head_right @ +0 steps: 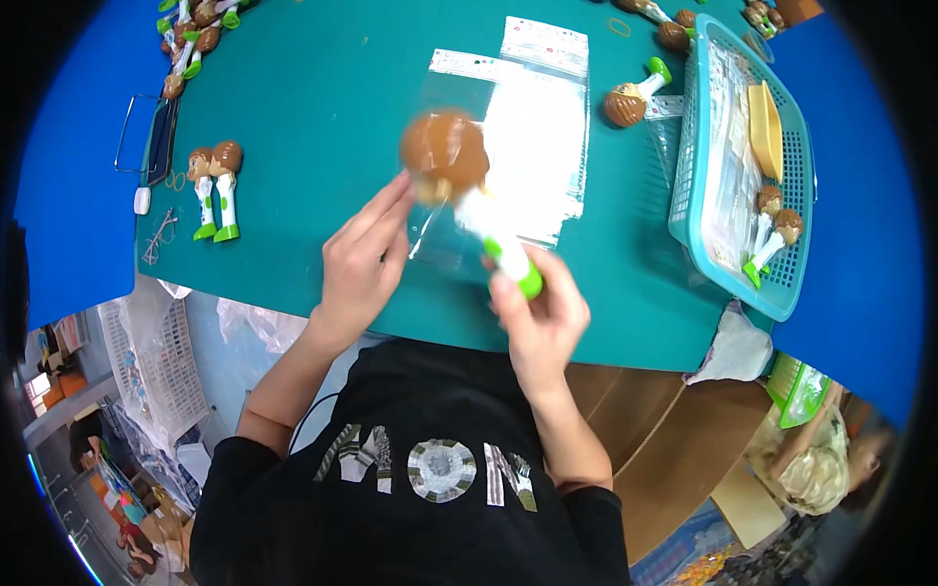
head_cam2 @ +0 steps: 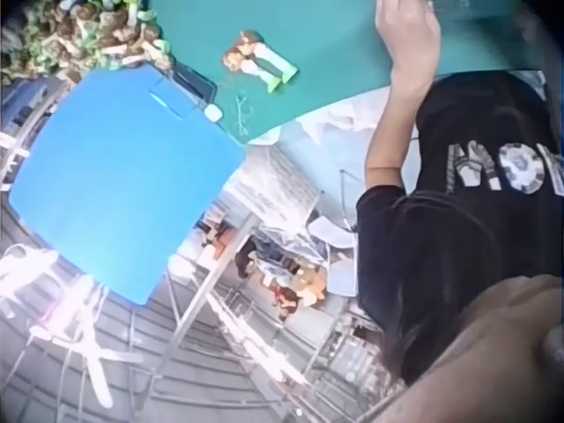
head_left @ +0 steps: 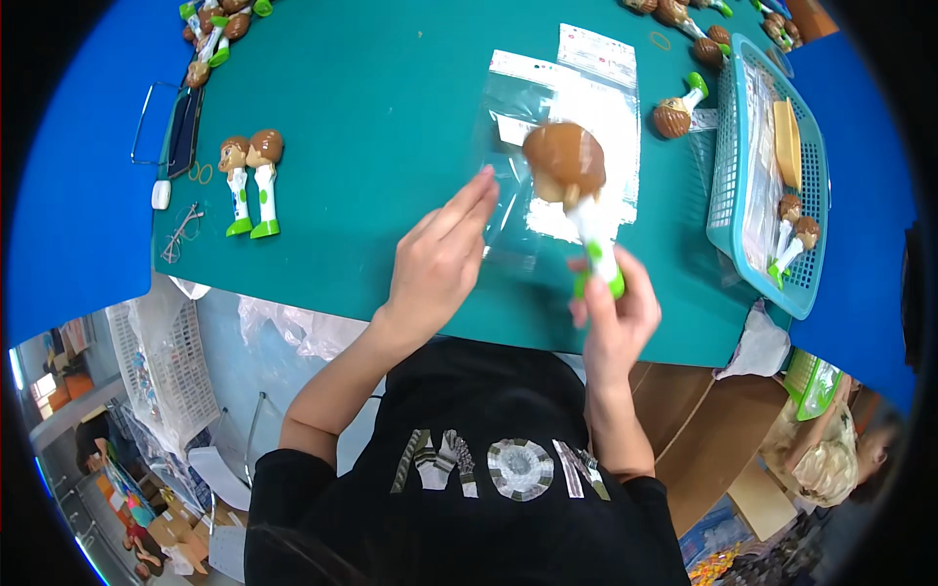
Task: Packaging small toy figures into plastic bags and attaching labels.
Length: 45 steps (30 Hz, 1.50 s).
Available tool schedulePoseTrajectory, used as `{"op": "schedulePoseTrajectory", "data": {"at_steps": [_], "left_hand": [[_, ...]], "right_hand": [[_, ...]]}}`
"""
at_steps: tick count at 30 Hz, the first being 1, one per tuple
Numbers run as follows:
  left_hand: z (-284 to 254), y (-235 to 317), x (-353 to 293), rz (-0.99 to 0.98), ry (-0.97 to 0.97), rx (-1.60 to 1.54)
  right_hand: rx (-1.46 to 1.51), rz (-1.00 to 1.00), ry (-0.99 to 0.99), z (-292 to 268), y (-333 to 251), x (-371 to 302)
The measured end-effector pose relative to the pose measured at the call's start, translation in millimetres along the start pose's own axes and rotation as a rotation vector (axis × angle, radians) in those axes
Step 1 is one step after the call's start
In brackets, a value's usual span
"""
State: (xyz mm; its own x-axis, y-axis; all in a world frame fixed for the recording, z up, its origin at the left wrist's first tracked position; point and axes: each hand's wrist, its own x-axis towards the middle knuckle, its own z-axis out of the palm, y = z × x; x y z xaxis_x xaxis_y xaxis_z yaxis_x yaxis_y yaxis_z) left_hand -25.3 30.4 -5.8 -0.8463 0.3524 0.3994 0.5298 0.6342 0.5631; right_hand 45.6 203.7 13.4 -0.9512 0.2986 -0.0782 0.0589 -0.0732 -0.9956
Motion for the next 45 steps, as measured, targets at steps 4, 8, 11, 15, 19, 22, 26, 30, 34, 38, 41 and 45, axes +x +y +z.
{"op": "schedulePoseTrajectory", "data": {"at_steps": [4,8,11,15,19,22,26,30,34,38,41,45], "left_hand": [[4,10,5,-0.069,-0.009,-0.168],[4,25,5,-0.188,-0.084,-0.258],[9,31,1,-0.153,-0.097,-0.278],[13,35,-7,-0.043,-0.071,-0.284],[4,31,-17,-0.143,-0.095,-0.335],[6,23,-32,-0.134,-0.057,-0.319],[8,21,-40,-0.125,-0.017,-0.276],[9,15,-40,-0.136,0.007,-0.267],[9,13,-40,-0.137,0.025,-0.272],[7,10,-38,-0.206,0.021,-0.299],[7,9,-38,-0.195,0.004,-0.305],[7,10,-35,-0.190,-0.016,-0.319]], "right_hand": [[-0.485,-0.212,-0.012,-16,-1,-37],[-0.599,-0.278,0.097,-21,4,-46],[-0.662,-0.205,0.067,-19,1,-42],[-0.595,-0.245,0.006,-3,5,-20],[-0.500,-0.279,-0.167,5,8,-8],[-0.729,-0.373,-0.139,6,3,3],[-0.885,-0.641,-0.050,18,24,26],[-0.906,-0.641,-0.111,32,13,21],[-0.943,-0.652,-0.158,39,20,28],[-0.687,-0.488,-0.103,33,33,23],[-0.726,-0.578,-0.064,22,35,16],[-0.832,-0.611,-0.112,19,26,6]]}}
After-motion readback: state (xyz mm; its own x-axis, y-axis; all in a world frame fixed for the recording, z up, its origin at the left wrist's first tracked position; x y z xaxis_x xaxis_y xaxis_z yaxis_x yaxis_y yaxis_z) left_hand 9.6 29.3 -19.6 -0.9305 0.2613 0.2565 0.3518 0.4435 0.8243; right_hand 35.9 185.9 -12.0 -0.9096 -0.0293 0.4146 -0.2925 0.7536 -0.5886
